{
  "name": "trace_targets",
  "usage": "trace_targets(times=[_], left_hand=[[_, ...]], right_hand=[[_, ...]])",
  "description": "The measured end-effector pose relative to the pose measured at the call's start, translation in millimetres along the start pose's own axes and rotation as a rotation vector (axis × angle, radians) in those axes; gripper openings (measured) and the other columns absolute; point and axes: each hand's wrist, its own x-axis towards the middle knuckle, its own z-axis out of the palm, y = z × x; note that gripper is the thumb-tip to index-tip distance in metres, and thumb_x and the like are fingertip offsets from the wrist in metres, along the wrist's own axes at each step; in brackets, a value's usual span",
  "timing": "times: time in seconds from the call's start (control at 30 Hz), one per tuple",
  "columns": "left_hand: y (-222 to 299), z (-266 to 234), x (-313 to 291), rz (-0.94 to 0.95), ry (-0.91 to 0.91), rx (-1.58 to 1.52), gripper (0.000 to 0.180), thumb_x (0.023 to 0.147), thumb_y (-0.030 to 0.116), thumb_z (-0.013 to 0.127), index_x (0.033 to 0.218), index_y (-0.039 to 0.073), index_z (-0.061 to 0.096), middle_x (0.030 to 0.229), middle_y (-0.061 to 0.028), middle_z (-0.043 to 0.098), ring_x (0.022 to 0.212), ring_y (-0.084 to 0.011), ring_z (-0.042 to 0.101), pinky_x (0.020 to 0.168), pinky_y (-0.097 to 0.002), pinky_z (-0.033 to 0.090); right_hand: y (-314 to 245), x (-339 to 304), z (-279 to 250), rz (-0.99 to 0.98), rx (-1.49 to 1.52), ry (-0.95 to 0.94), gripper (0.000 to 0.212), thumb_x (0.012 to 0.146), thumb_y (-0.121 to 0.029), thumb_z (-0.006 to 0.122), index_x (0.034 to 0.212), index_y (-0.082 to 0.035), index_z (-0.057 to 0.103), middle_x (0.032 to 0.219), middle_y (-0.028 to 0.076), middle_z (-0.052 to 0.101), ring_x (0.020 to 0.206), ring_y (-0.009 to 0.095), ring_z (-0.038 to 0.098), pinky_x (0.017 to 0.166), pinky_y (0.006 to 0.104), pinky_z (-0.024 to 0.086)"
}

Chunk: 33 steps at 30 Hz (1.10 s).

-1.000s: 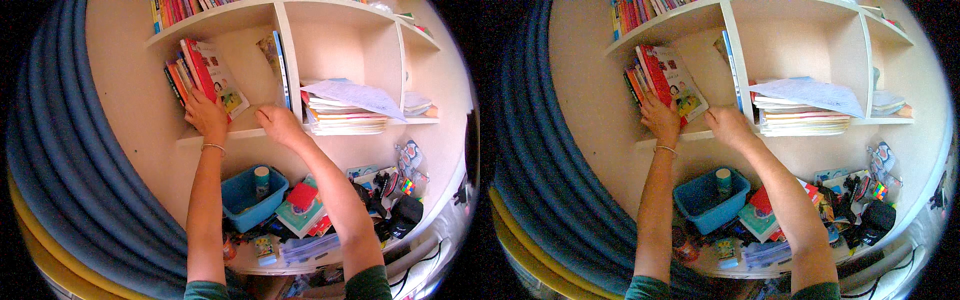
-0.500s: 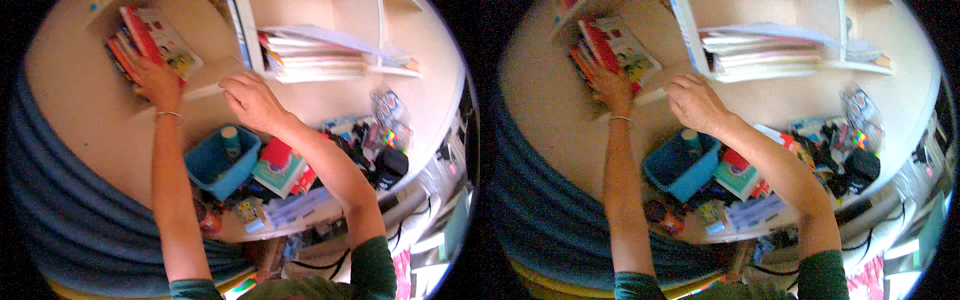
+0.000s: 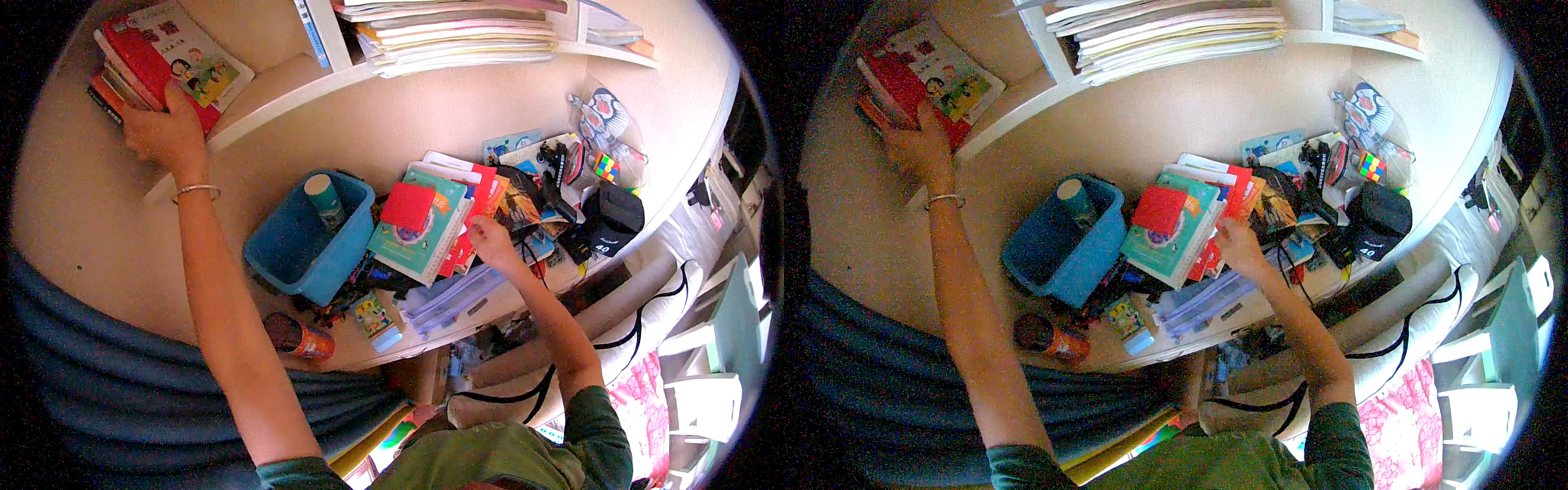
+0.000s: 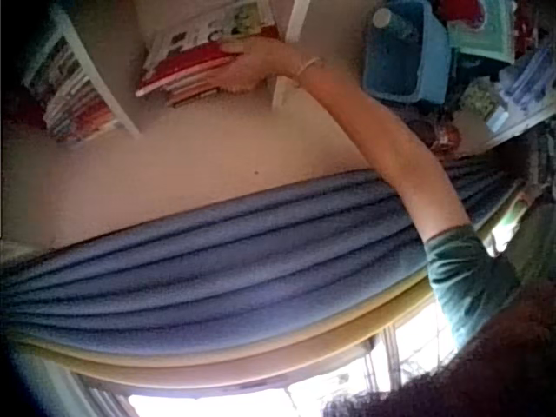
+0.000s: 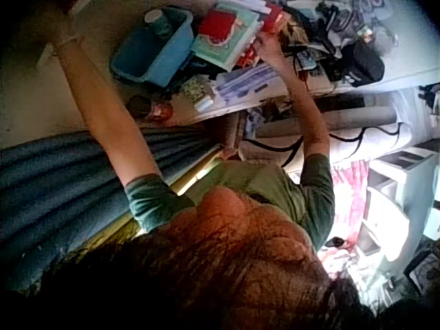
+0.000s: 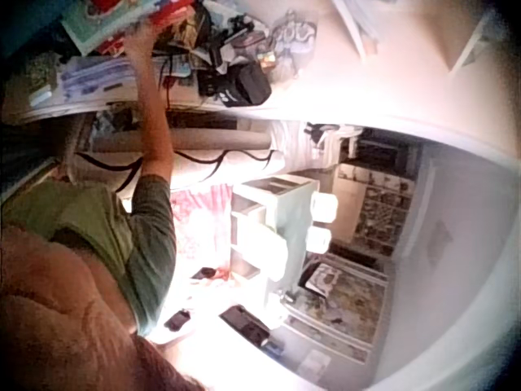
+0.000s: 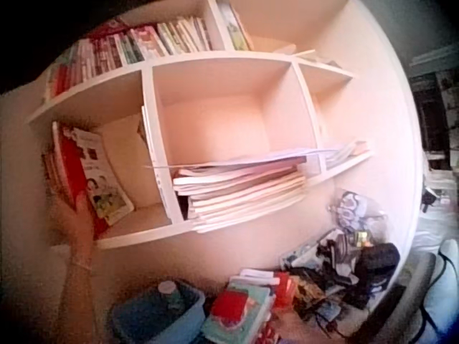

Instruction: The person organizes books and various miscellaneous items on a shelving unit by hand, moving a power strip, flipping through a notebook and a children's book, and placing several items into the shelf compartments.

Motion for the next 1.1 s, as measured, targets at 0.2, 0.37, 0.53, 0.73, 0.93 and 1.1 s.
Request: trace_targets(times=[0.2, 0.37, 0.53, 0.73, 0.93, 1.1], left_hand=[[4.3, -14.8, -21.7, -0.021, 0.080, -0.317, 0.053, 0.079, 0.027, 0.061, 0.113, -0.009, 0.043, 0.107, -0.0244, 0.047, 0.098, -0.0378, 0.044, 0.089, -0.0443, 0.035], [76.0, -87.2, -153.4, -0.153, -0.241, -0.574, 0.027, 0.086, 0.015, 0.055, 0.104, -0.005, 0.052, 0.100, -0.0184, 0.055, 0.092, -0.0296, 0.053, 0.083, -0.0376, 0.043], [100.5, -94.1, -294.7, -0.348, -1.095, -0.716, 0.021, 0.079, 0.006, 0.058, 0.097, -0.004, 0.058, 0.094, -0.0195, 0.060, 0.086, -0.0343, 0.058, 0.077, -0.0373, 0.047], [85.0, -46.7, -383.3, -0.188, -1.107, -0.368, 0.064, 0.076, 0.025, 0.064, 0.125, -0.006, 0.038, 0.123, -0.0313, 0.041, 0.117, -0.0437, 0.038, 0.100, -0.0464, 0.031], [102.6, -31.2, -388.7, -0.217, -1.168, -0.193, 0.088, 0.065, 0.047, 0.070, 0.130, 0.000, 0.034, 0.130, -0.0310, 0.033, 0.120, -0.0470, 0.032, 0.100, -0.0500, 0.027], [102.5, -34.3, -385.6, -0.251, -1.075, -0.306, 0.081, 0.065, 0.044, 0.071, 0.125, 0.000, 0.040, 0.125, -0.0271, 0.038, 0.113, -0.0427, 0.038, 0.097, -0.0483, 0.030]], right_hand=[[5.4, 8.2, 46.4, 0.046, 0.016, -0.044, 0.019, 0.075, -0.008, 0.054, 0.090, 0.004, 0.054, 0.081, 0.024, 0.057, 0.080, 0.038, 0.058, 0.070, 0.0430, 0.046], [20.2, 11.6, 51.1, 0.049, -0.078, -0.043, 0.022, 0.076, -0.003, 0.052, 0.097, 0.004, 0.053, 0.084, 0.023, 0.057, 0.080, 0.036, 0.058, 0.072, 0.0405, 0.046], [9.8, 2.4, 50.5, -0.074, -0.035, -0.032, 0.027, 0.076, 0.001, 0.050, 0.103, 0.002, 0.054, 0.088, 0.022, 0.059, 0.084, 0.032, 0.060, 0.074, 0.0366, 0.047], [19.0, -1.3, 53.5, -0.101, -0.019, 0.024, 0.030, 0.074, 0.005, 0.048, 0.103, 0.000, 0.054, 0.090, 0.020, 0.059, 0.088, 0.033, 0.060, 0.076, 0.0357, 0.047], [22.5, -3.8, 50.9, -0.205, 0.051, 0.035, 0.034, 0.072, 0.003, 0.050, 0.105, 0.000, 0.054, 0.090, 0.024, 0.057, 0.087, 0.039, 0.057, 0.075, 0.0421, 0.046], [23.2, -7.3, 54.5, -0.148, 0.042, 0.054, 0.035, 0.072, 0.003, 0.052, 0.106, -0.001, 0.054, 0.091, 0.023, 0.058, 0.087, 0.037, 0.058, 0.076, 0.0407, 0.047]])
